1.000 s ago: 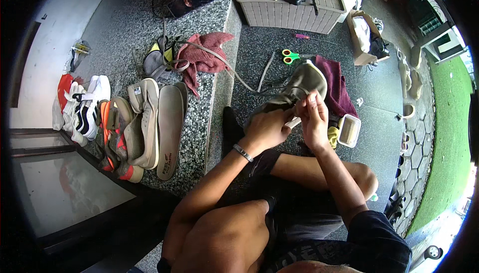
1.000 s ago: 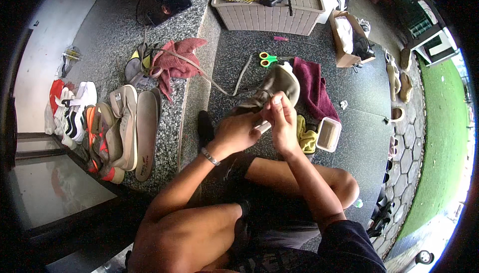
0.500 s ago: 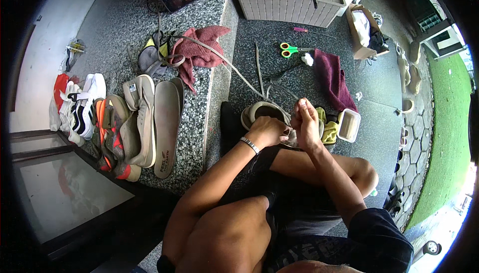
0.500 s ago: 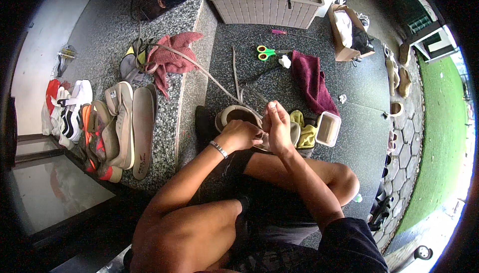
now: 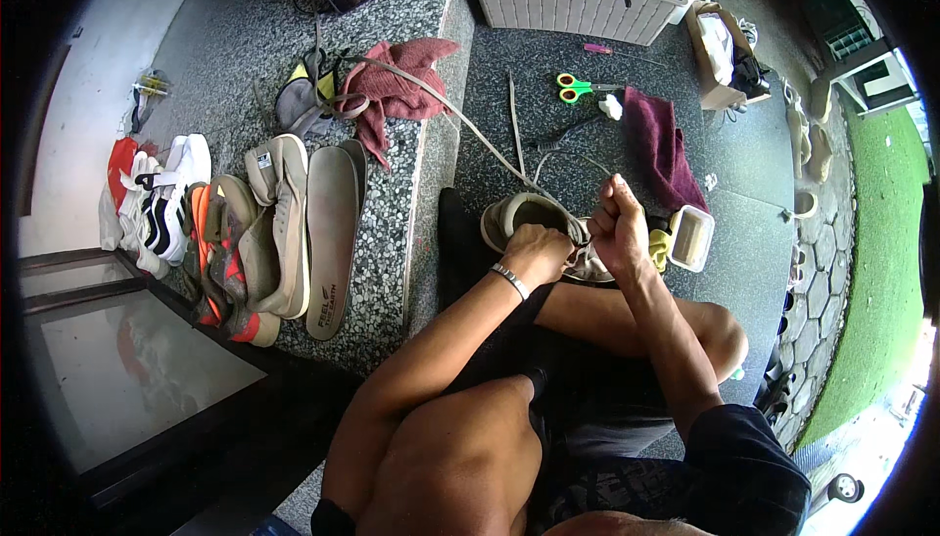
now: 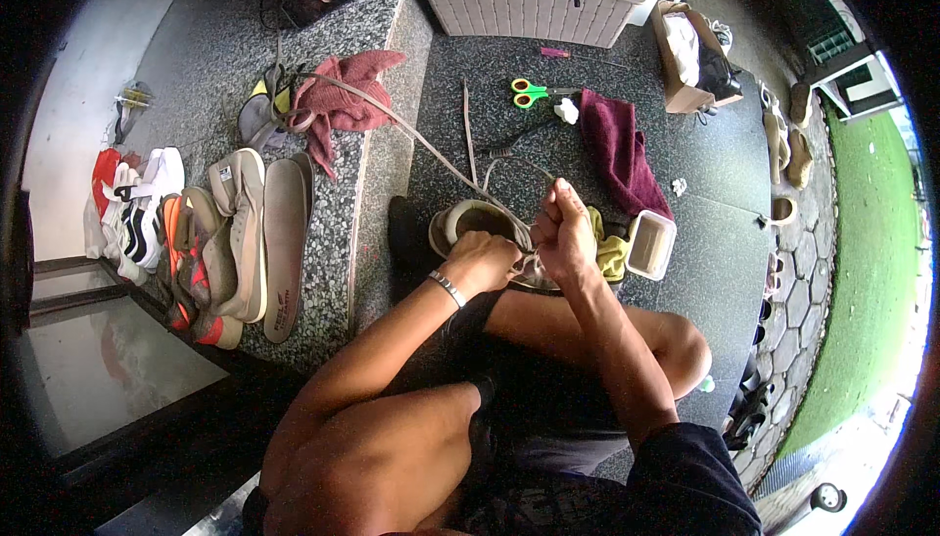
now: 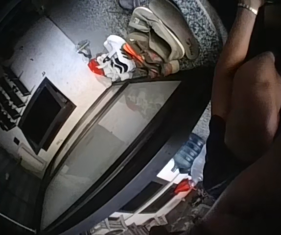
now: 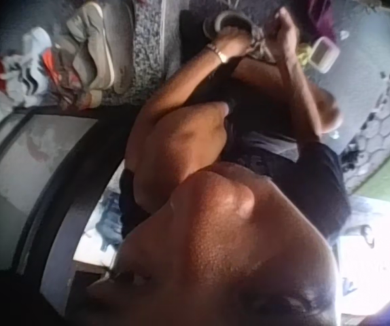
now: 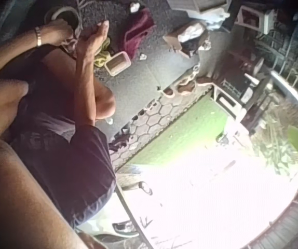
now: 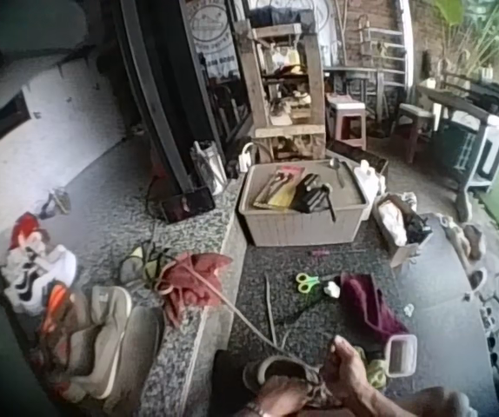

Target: Repairing and cleaning soles and laces of a pair of shoes.

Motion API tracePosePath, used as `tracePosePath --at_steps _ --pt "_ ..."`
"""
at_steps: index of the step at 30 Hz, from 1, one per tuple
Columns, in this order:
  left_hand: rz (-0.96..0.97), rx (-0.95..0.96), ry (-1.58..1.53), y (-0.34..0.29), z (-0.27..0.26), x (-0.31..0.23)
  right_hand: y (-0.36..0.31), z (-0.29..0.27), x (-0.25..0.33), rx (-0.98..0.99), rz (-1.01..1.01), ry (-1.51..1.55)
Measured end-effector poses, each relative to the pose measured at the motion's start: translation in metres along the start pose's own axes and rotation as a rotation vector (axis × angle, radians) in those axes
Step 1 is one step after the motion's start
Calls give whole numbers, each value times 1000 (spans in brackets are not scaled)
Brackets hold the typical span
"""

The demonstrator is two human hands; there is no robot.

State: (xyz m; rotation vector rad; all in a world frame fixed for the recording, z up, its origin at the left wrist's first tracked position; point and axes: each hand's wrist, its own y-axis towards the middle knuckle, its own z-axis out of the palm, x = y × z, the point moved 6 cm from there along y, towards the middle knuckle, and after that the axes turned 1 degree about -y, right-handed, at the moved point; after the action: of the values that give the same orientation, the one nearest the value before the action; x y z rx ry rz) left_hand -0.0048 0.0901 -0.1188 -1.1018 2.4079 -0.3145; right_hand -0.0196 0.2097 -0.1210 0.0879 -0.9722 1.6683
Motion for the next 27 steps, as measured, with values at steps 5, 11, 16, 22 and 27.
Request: tracePosePath --at_steps 5,11,16,22,27 --pt "-21 7 -2 -2 -2 -1 5 3 3 107 -15 -3" --pt "59 -7 15 -8 1 -5 14 4 7 104 -45 -22" --pt "34 -311 -337 -8 -6 1 57 -13 -6 162 69 -209" --pt "-46 -441 -466 -12 -2 11 78 -9 -2 191 109 -198" --pt "3 -457 -420 -20 -6 9 78 1 -17 216 144 -234"
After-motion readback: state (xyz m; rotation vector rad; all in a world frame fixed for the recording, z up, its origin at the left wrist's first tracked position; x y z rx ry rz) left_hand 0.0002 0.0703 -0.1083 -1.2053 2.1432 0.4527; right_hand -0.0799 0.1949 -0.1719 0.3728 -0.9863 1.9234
